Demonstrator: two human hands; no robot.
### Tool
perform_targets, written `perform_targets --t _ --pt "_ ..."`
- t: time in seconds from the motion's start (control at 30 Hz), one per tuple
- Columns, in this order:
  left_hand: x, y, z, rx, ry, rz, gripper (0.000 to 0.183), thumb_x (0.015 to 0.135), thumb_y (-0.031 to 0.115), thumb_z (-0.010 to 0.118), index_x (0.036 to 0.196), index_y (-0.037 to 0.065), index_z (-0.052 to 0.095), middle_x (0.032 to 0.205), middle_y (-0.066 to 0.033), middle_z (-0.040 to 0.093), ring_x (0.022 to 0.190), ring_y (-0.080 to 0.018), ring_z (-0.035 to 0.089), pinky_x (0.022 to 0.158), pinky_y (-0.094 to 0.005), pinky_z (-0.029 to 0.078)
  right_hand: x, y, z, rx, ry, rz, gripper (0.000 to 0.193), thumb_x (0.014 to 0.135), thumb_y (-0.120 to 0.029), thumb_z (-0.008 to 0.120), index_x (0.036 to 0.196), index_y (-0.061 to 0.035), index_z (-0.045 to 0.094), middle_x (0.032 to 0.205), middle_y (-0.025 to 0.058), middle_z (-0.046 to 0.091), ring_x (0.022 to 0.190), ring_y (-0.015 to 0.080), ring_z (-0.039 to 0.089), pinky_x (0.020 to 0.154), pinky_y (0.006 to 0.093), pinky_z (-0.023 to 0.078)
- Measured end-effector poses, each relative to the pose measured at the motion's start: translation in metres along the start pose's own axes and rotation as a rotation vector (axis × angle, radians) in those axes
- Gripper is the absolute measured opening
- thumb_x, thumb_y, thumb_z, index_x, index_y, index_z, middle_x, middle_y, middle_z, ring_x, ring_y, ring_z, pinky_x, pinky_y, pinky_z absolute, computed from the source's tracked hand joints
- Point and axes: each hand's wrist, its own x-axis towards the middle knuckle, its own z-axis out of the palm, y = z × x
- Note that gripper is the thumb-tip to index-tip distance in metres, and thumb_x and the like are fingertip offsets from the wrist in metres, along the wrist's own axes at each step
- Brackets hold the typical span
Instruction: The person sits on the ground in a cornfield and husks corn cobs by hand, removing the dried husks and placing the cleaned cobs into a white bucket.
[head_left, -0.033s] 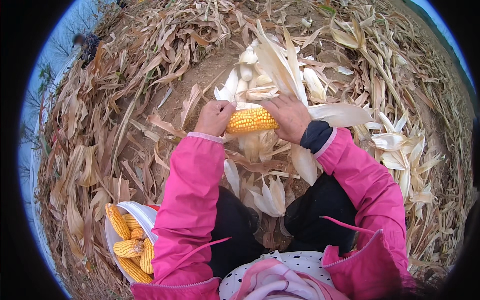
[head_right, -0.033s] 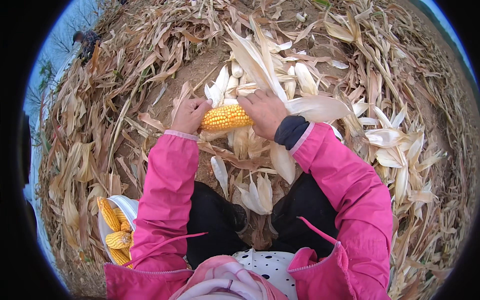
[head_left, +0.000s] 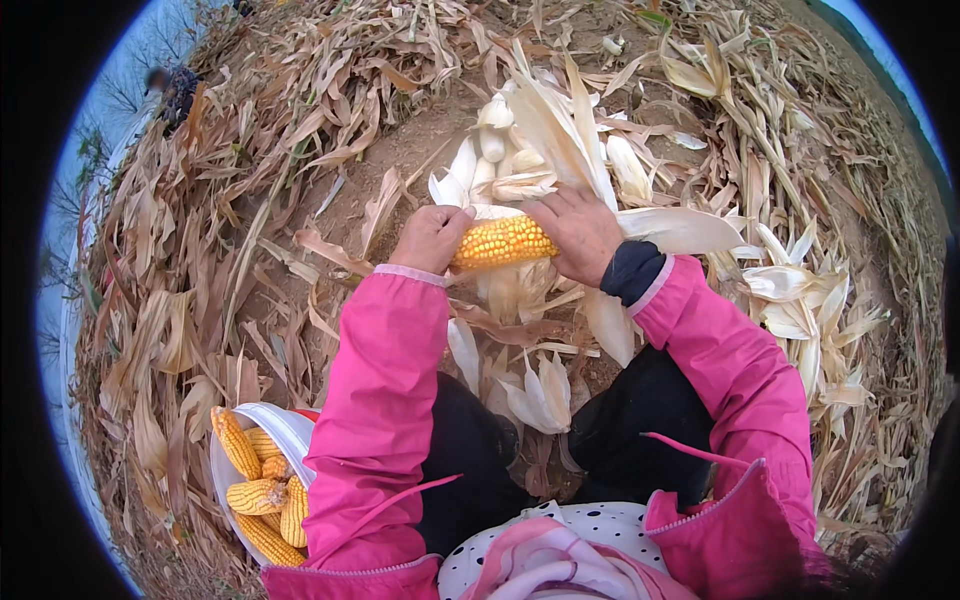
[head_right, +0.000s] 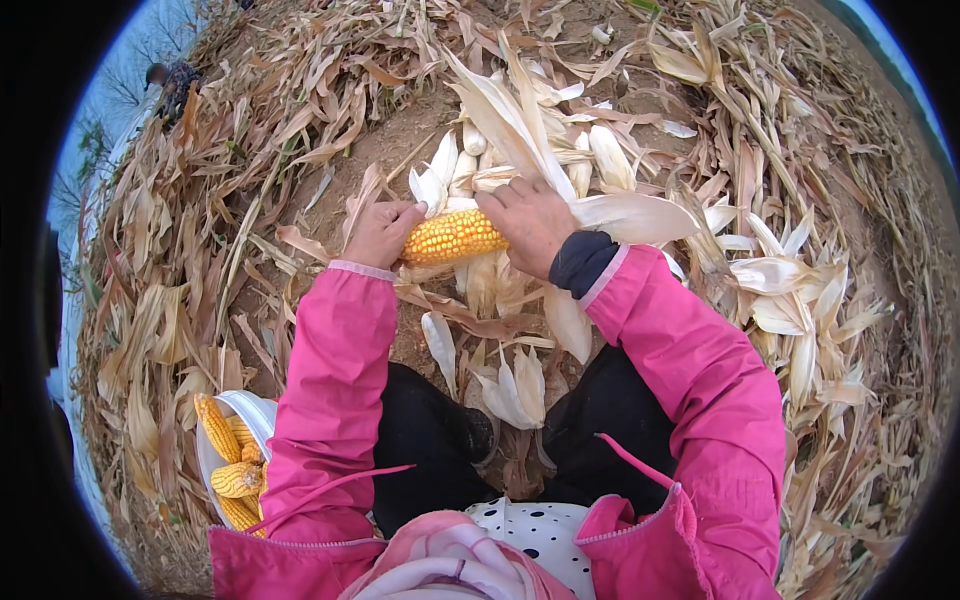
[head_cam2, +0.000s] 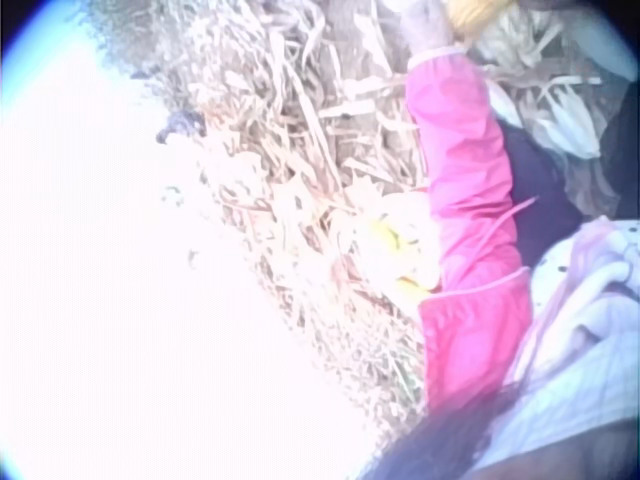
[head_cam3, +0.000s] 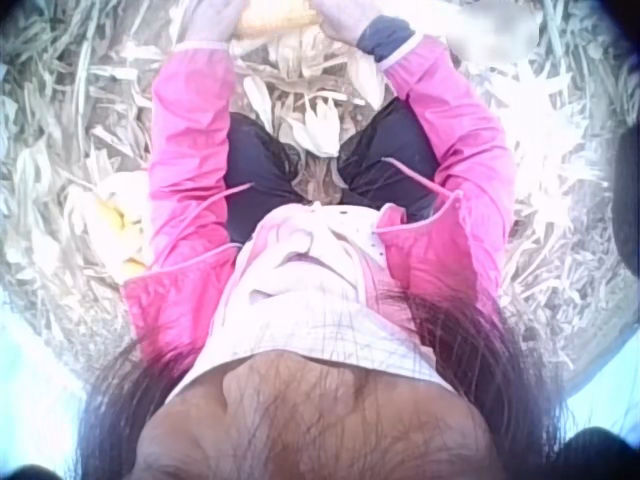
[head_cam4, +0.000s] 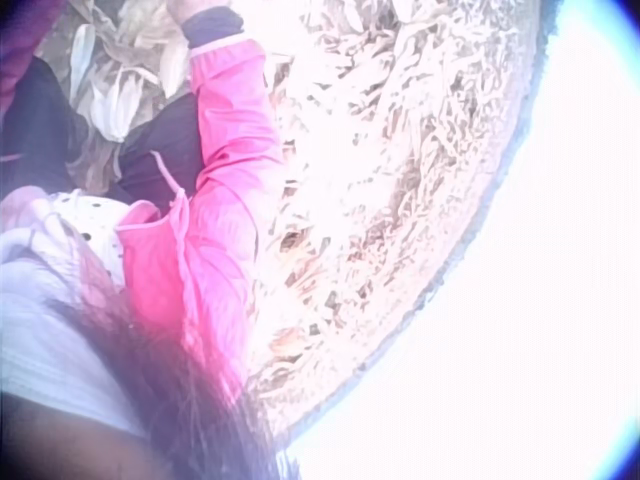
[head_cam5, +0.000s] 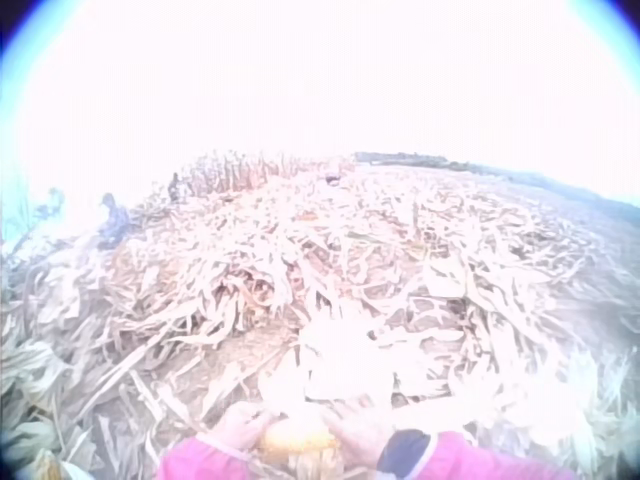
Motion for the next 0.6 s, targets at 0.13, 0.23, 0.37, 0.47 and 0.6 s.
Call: perform_targets --t 0.13,0.23,0.37,0.47,0.6 --pt "0.007 -0.027 0.003 0.077 -0.01 0.053 0.031 0.085 0.027 0.057 0.075 -0.002 0.065 0.056 -0.0127 0.056 0.05 -0.0193 0.051 0.054 -0.0347 0.041 0.0 0.001 -0.002 -0.032 0.049 -0.01 0.056 0.056 -0.002 0.065 0.11 -0.0074 0.05 0.094 0.01 0.056 0.093 0.0291 0.053 0.081 0.0383 0.042" --pt "0.006 -0.02 0.0 0.172 0.064 0.108 0.031 0.085 0.028 0.058 0.074 0.0 0.065 0.057 -0.0154 0.056 0.051 -0.0247 0.053 0.054 -0.0367 0.042 0.0 0.006 -0.003 -0.042 0.077 -0.002 0.054 0.057 -0.001 0.064 0.109 -0.0072 0.051 0.094 0.01 0.055 0.092 0.0294 0.053 0.081 0.0384 0.042" --pt "-0.009 0.013 -0.007 0.374 0.21 0.077 0.031 0.085 0.028 0.058 0.072 0.001 0.064 0.058 -0.0155 0.057 0.052 -0.0279 0.054 0.055 -0.0374 0.042 -0.002 0.011 -0.005 -0.063 0.126 0.013 0.053 0.057 -0.002 0.064 0.107 -0.0066 0.051 0.095 0.0102 0.055 0.092 0.0303 0.052 0.082 0.0392 0.042" --pt "-0.01 -0.003 -0.02 0.421 0.307 0.083 0.03 0.085 0.028 0.058 0.071 0.002 0.064 0.06 -0.0164 0.058 0.054 -0.0303 0.054 0.056 -0.0385 0.043 -0.001 0.007 -0.01 -0.034 0.141 0.014 0.052 0.057 -0.002 0.064 0.107 -0.0062 0.051 0.095 0.0106 0.055 0.093 0.0306 0.052 0.084 0.0398 0.041" --pt "-0.008 -0.01 -0.025 -0.175 0.096 -0.134 0.033 0.085 0.034 0.061 0.087 0.002 0.065 0.065 -0.0034 0.061 0.051 -0.0115 0.052 0.047 -0.0256 0.039 -0.005 0.011 -0.009 -0.069 0.09 0.054 0.053 0.057 -0.003 0.064 0.108 -0.006 0.05 0.095 0.0111 0.055 0.093 0.0304 0.052 0.085 0.04 0.04"
